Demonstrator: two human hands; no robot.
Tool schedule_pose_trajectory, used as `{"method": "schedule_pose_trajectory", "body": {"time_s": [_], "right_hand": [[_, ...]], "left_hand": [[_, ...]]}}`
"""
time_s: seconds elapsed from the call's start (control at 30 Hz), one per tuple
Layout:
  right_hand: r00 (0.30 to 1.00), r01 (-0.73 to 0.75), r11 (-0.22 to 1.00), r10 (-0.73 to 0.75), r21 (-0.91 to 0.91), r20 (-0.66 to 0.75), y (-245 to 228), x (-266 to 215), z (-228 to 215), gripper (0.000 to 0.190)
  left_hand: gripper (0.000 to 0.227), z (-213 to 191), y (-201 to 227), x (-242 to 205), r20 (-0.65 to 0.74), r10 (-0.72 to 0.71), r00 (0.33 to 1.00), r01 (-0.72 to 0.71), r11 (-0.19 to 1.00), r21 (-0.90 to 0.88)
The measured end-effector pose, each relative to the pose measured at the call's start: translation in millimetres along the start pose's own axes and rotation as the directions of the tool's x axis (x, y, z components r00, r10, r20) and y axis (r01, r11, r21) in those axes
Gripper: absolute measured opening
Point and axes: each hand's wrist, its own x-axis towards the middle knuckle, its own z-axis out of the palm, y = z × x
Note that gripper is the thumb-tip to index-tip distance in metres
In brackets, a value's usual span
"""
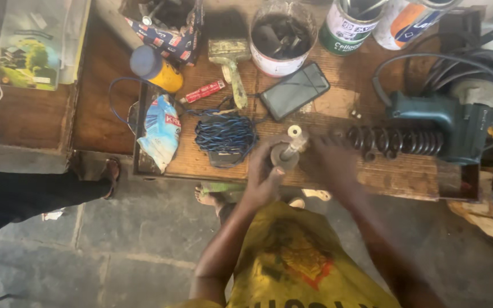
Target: The person assembles a mechanical component by hand, attaching a cylindrical part, a metal cap, and a spring to a central shaft. The person handles each part individually and secures them in sequence on a cluttered workbench.
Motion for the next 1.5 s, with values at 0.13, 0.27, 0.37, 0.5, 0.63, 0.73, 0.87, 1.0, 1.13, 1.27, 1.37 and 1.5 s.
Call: {"method": "schedule_pose_trajectory", "body": {"time_s": [0.13,0.27,0.37,0.5,0.63,0.73,0.87,1.0,1.13,1.27,1.37,1.5], "right_hand": [[0.874,-0.408,0.907,0.356,0.104,0.332,-3.3,2.2,8.2,0.042],[0.968,-0.237,0.929,0.201,0.284,0.151,16.4,-7.4,-5.9,0.042],[0.984,-0.159,0.97,0.139,0.187,0.114,21.3,-12.2,-6.2,0.044],[0.992,-0.107,0.957,0.086,0.271,0.089,11.9,8.8,5.8,0.053],[0.996,0.015,0.998,-0.02,0.065,0.082,-2.3,26.1,12.1,0.044],[0.995,-0.016,0.997,0.008,0.072,0.1,0.1,32.8,5.7,0.038],[0.994,-0.106,0.915,0.094,0.389,0.051,18.6,27.2,-7.4,0.045],[0.946,-0.323,0.837,0.276,0.442,0.169,35.6,16.3,-24.2,0.04],[0.926,-0.377,0.761,0.314,0.528,0.208,37.9,-12.1,-38.7,0.046],[0.996,-0.044,0.966,0.022,0.256,0.09,22.7,-32.0,-17.1,0.044],[0.98,-0.198,0.967,0.19,0.162,0.064,29.2,-39.8,-4.3,0.044],[0.965,-0.24,0.96,0.251,0.142,-0.069,63.2,-34.9,-7.3,0.038]], "left_hand": [[0.073,-3.2,6.1,1.4,-0.029,-0.058,0.998,0.059,0.998,0.018],[0.064,-7.3,18.8,6.4,0.035,0.02,0.999,-0.024,0.992,0.128],[0.06,-4.4,23.7,10.5,0.035,0.04,0.999,-0.043,0.996,0.078],[0.062,-4.9,24.5,15.4,0.043,-0.045,0.998,0.044,0.999,0.007],[0.07,-8.3,22.3,10.9,0.102,-0.237,0.966,0.254,0.946,-0.203],[0.074,-10.8,17.6,10.7,0.081,-0.269,0.96,0.28,0.939,-0.199],[0.076,-13.2,3.7,9.5,0.037,-0.249,0.968,0.252,0.956,-0.15],[0.073,-18.2,-7.3,8.2,0.086,-0.273,0.958,0.283,0.949,-0.141],[0.072,-25.4,-15.6,10.2,0.08,-0.21,0.975,0.214,0.976,-0.05],[0.077,-22.5,-19.8,16.9,0.04,-0.13,0.991,0.127,0.99,0.061],[0.079,-18.4,-10.4,14.3,0.066,-0.18,0.981,0.183,0.982,-0.042],[0.077,-13.9,1.6,15.5,0.021,-0.172,0.985,0.173,0.984,-0.034]]}}
